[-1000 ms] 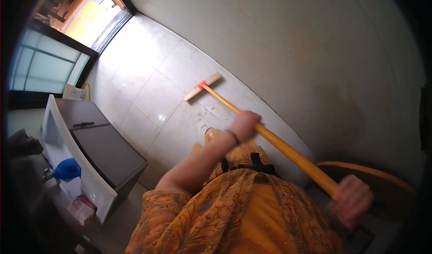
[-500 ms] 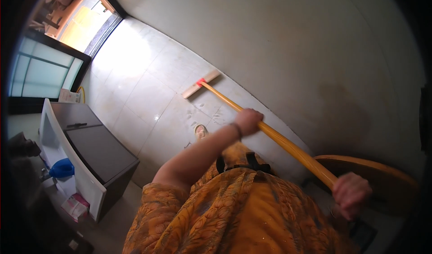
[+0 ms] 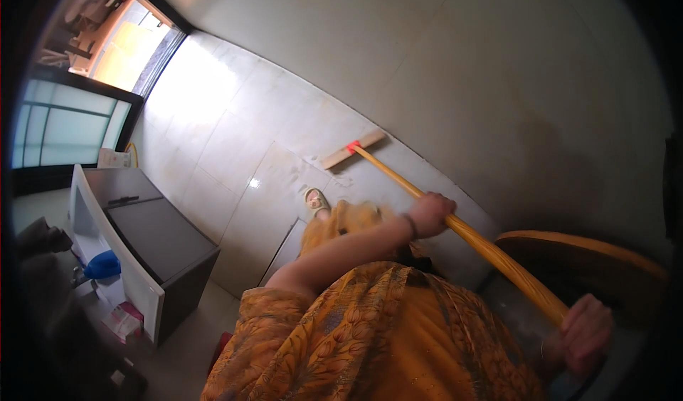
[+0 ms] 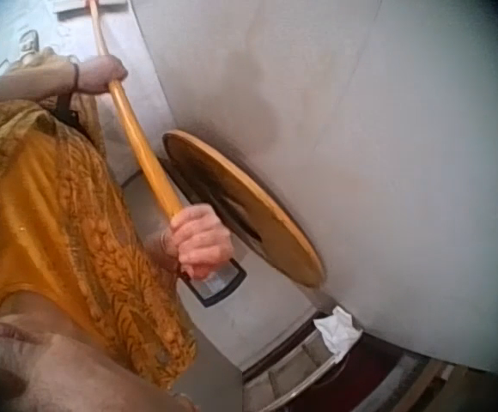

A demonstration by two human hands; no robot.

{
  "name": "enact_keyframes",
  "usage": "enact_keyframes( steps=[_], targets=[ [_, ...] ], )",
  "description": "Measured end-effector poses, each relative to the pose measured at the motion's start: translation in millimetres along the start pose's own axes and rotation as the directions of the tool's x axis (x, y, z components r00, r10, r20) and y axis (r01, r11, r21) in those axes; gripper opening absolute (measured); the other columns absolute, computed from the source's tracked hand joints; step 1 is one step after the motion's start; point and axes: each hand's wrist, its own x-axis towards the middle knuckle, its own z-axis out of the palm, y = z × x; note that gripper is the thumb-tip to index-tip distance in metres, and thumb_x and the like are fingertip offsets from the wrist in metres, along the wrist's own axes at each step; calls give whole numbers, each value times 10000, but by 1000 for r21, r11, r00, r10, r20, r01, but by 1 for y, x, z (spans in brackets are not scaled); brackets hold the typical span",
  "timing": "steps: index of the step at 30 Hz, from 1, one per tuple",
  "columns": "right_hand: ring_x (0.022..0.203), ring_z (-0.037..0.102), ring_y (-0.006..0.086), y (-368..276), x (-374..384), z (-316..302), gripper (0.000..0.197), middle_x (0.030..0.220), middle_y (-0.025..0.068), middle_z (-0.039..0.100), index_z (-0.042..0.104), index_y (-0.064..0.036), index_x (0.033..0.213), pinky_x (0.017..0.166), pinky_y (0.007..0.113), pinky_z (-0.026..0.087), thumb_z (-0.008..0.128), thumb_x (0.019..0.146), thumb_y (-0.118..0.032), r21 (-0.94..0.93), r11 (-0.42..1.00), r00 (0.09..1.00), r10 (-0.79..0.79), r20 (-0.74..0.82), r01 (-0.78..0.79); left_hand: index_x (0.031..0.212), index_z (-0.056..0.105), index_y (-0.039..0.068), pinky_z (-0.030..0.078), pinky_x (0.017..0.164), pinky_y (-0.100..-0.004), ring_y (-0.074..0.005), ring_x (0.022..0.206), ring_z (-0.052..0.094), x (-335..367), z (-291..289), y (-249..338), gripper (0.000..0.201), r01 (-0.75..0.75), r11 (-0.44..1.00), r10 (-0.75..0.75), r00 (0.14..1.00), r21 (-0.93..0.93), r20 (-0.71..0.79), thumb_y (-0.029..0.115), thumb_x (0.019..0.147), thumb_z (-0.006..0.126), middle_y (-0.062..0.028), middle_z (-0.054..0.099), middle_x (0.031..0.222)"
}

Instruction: The person scrubs the tiled floor in a bathroom using a long-handled brush, then picks up a blue bottle and sets it back down before continuing to scrub toward the doorway.

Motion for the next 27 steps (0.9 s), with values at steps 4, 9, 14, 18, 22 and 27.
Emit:
enact_keyframes(
  steps=[4, 9, 14, 18, 22, 27],
  targets=[
    [440, 534, 106, 79, 50, 12, 223, 543, 23, 586, 636, -75, 734, 520, 298, 506, 618, 890, -233, 413, 910, 942, -170, 290, 37, 639, 541, 79, 479, 653, -421, -327, 678, 577, -49, -28, -66, 270, 156, 984, -120, 935, 83, -333, 238, 773, 713, -119, 574, 644],
    [402, 455, 193, 155, 48, 73, 172, 496, 34, 499, 608, -37, 672, 482, 321, 421, 592, 840, -73, 405, 914, 976, -50, 212, -41, 721, 634, 108, 502, 754, -395, -290, 837, 600, -120, -80, -138, 120, 428, 861, -370, 898, 274, -240, 147, 634, 708, -76, 631, 768],
    [364, 419, 172, 135, 39, 42, 242, 467, 30, 482, 608, -37, 640, 430, 320, 396, 535, 865, -90, 437, 898, 948, -104, 302, -41, 742, 638, 119, 508, 743, -392, -284, 833, 612, -115, -54, -105, 138, 395, 889, -372, 918, 230, -139, 176, 645, 717, -78, 634, 760],
    [462, 567, 142, 73, 49, -38, 216, 554, 55, 597, 655, -19, 730, 535, 309, 500, 587, 911, -114, 429, 887, 793, -136, 594, -170, 957, 640, 77, 521, 807, -403, -309, 886, 632, -57, -4, -31, 257, 382, 924, -380, 915, 6, 133, 207, 741, 686, -140, 660, 921],
    [621, 624, 89, 11, 29, -96, 116, 745, 14, 671, 702, -113, 899, 635, 277, 566, 598, 904, -164, 206, 959, 620, -43, 784, -194, 887, 633, 118, 514, 747, -415, -323, 832, 633, -13, 31, 30, 259, 138, 981, -105, 969, -139, 222, 349, 773, 665, -129, 660, 862],
    [572, 559, 100, 9, 9, -101, 92, 679, 5, 590, 621, -92, 847, 605, 277, 508, 573, 898, -152, 313, 944, 782, -116, 613, -106, 804, 601, 105, 504, 679, -417, -319, 783, 624, -6, 38, 38, 212, 77, 975, -39, 983, -210, 180, 295, 749, 678, -105, 636, 792]
  ],
)
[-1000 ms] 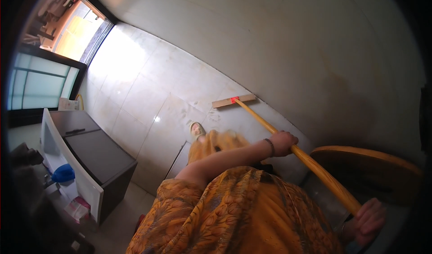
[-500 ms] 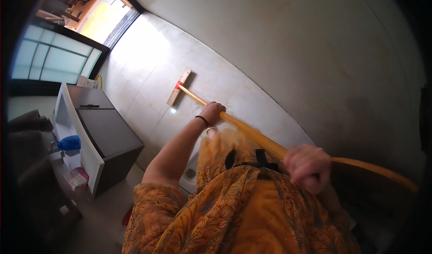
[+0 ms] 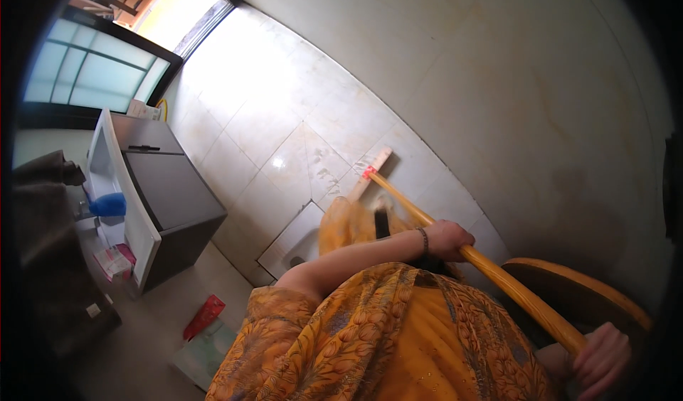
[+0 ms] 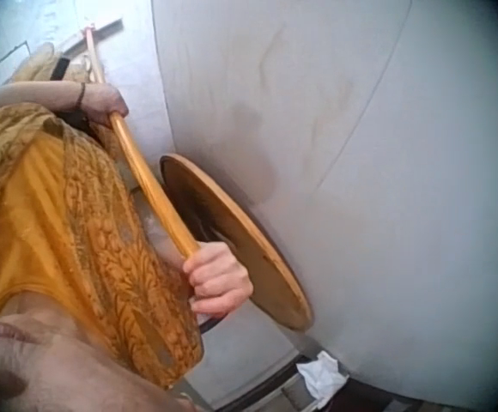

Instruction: The person scrubs the tiled floor in a bathroom using a long-handled brush, then picks up a blue bottle and sets it back down before continuing to scrub toward the doorway.

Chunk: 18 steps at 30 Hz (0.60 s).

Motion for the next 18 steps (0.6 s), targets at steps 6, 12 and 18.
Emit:
enact_keyframes(
  steps=[6, 12, 18],
  targets=[
    [622, 631, 126, 94, 42, -28, 125, 693, 20, 655, 680, -81, 909, 671, 311, 557, 637, 885, -196, 200, 967, 971, -190, 143, 160, 740, 588, 111, 509, 675, -408, -290, 758, 623, -50, -39, -72, 170, 221, 966, -164, 926, 135, -340, 241, 721, 697, -75, 620, 733],
    [448, 492, 162, 195, 96, 23, 126, 542, 38, 541, 624, -23, 732, 523, 316, 465, 503, 744, 11, 51, 979, 859, -149, -491, 199, 789, 637, 139, 462, 801, -428, -224, 921, 594, -106, -103, -157, 84, 533, 764, -207, 736, 363, -645, 214, 781, 673, -21, 629, 853],
    [435, 472, 194, 195, 133, 38, 118, 514, 34, 497, 596, -31, 694, 509, 341, 460, 490, 715, 16, -88, 980, 918, -196, -344, 177, 785, 607, 99, 497, 789, -381, -315, 856, 595, -106, -124, -173, 111, 512, 837, -261, 684, 194, -681, 158, 763, 698, -85, 625, 860]
  ],
)
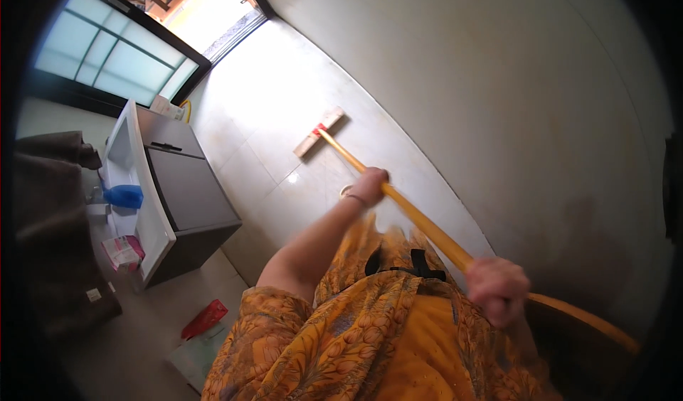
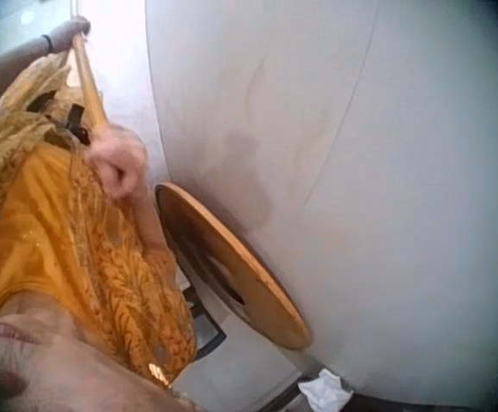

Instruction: The person scrubs the tiled floor in a bathroom using a long-handled brush, then picks up a blue bottle and sets it back down before continuing to scrub toward the doorway.

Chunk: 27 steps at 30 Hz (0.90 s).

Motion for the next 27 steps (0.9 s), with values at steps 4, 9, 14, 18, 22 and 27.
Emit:
enact_keyframes(
  steps=[4, 9, 14, 18, 22, 27],
  targets=[
    [426, 506, 181, -57, 17, -32, 157, 501, 27, 521, 577, -69, 698, 464, 331, 449, 541, 845, -115, -67, 998, 997, 17, 77, -12, 752, 612, 82, 472, 779, -406, -337, 846, 559, 18, 13, 62, 65, -177, 937, 170, 984, -301, -52, 29, 714, 615, -123, 627, 798],
    [404, 521, 78, -41, 56, -14, 102, 477, -43, 509, 531, -104, 722, 489, 197, 468, 612, 778, -78, -85, 987, 979, -147, -143, 136, 850, 576, 91, 487, 786, -397, -306, 911, 551, 47, -26, 56, 108, -88, 934, 128, 987, -345, 95, 65, 755, 620, -88, 606, 830],
    [444, 505, 170, 62, 156, 17, 198, 500, 20, 506, 541, -80, 693, 494, 329, 458, 472, 876, -109, -84, 984, 986, -151, 68, 157, 896, 591, 106, 486, 769, -401, -314, 935, 571, 129, -97, -66, 194, -110, 969, 106, 994, -221, -28, 14, 727, 612, -110, 616, 860],
    [453, 438, 150, 148, 239, 57, 166, 510, 15, 451, 500, -76, 688, 542, 311, 442, 455, 847, -58, -136, 991, 996, -10, -90, -2, 1033, 572, 165, 438, 800, -514, -250, 1077, 539, 180, -179, -153, 324, 253, 967, -253, 967, 10, -17, 187, 736, 699, -47, 574, 1073],
    [446, 421, 143, 171, 299, 70, 165, 518, 12, 459, 508, -77, 680, 530, 308, 434, 483, 842, -63, -74, 997, 991, -8, -135, -2, 959, 582, 163, 450, 785, -506, -231, 1097, 514, 181, -232, -173, 337, 57, 998, -54, 986, 19, -156, 233, 674, 749, -39, 551, 1013],
    [439, 478, 126, 110, 339, 53, 177, 514, -7, 502, 542, -83, 681, 535, 298, 456, 568, 855, -99, 25, 1000, 991, 15, 136, -18, 833, 636, 139, 503, 737, -432, -267, 922, 592, 173, -268, -139, 220, -63, 997, 57, 992, 43, 113, 318, 711, 681, -54, 614, 865]
  ],
)
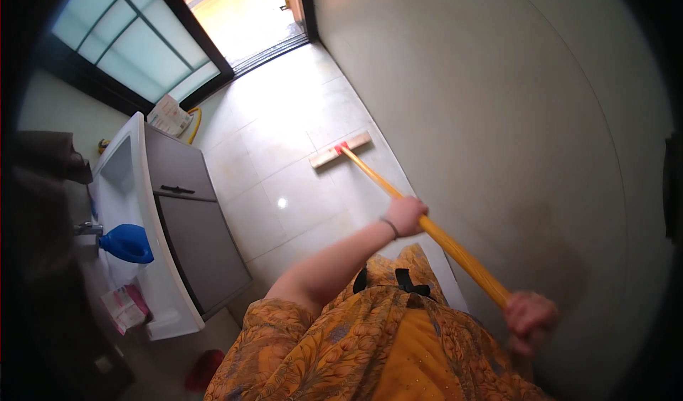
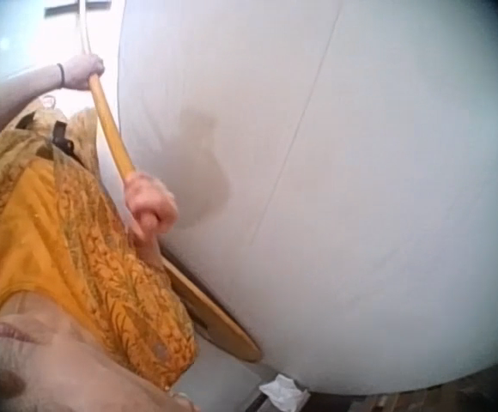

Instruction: The person scrubs the tiled floor in a bathroom using a long-handled brush, then picks up a blue bottle and sets it back down before continuing to scrub toward the doorway.

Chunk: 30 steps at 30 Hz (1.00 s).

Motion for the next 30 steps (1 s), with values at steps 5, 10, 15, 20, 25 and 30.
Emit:
enact_keyframes(
  steps=[5, 10, 15, 20, 25, 30],
  targets=[
    [516, 593, 102, -36, 56, -47, 147, 611, -1, 622, 622, -105, 884, 599, 261, 518, 650, 881, -250, 47, 994, 936, 72, 344, -94, 880, 671, 105, 501, 802, -416, -285, 949, 592, -5, -41, 24, 271, 9, 987, 12, 992, -159, 129, 333, 735, 664, -117, 644, 925],
    [486, 578, 96, 30, 136, -49, 191, 610, 6, 629, 630, -105, 831, 617, 262, 517, 601, 915, -274, 100, 993, 929, 14, 370, -55, 775, 615, 128, 366, 902, -622, -254, 971, 568, 21, -78, -54, 182, 171, 958, -181, 983, -231, -24, 302, 739, 655, -37, 606, 838],
    [398, 473, 125, 131, 237, -23, 169, 510, 13, 524, 569, -61, 697, 495, 286, 447, 534, 849, -127, 256, 965, 967, -12, 256, -56, 774, 626, 128, 461, 779, -430, -263, 952, 561, 56, -130, -166, 144, 335, 926, -364, 915, -171, -175, 255, 716, 663, -50, 608, 861],
    [338, 397, 182, 176, 332, -7, 125, 436, 34, 430, 522, -17, 560, 437, 297, 405, 420, 568, 55, 204, 977, 990, 32, 139, -60, 782, 612, 104, 495, 787, -409, -282, 947, 558, 78, -193, -240, 161, 397, 892, -448, 839, -215, -308, 250, 740, 666, -73, 602, 868],
    [348, 406, 203, 186, 397, 2, 119, 441, 43, 435, 544, -14, 565, 446, 307, 411, 437, 575, 36, 316, 941, 938, 4, 347, -121, 734, 564, 73, 488, 762, -403, -308, 886, 542, 64, -207, -265, 191, 405, 876, -482, 739, -261, -471, 239, 786, 644, -104, 569, 819],
    [436, 467, 235, 220, 436, 23, 126, 505, 63, 491, 570, -18, 601, 496, 325, 428, 451, 608, 21, 333, 920, 879, 27, 475, -208, 743, 559, 75, 470, 755, -411, -325, 888, 522, 24, -212, -298, 118, 431, 817, -576, 642, -383, -506, 155, 740, 646, -127, 551, 872]
  ],
)
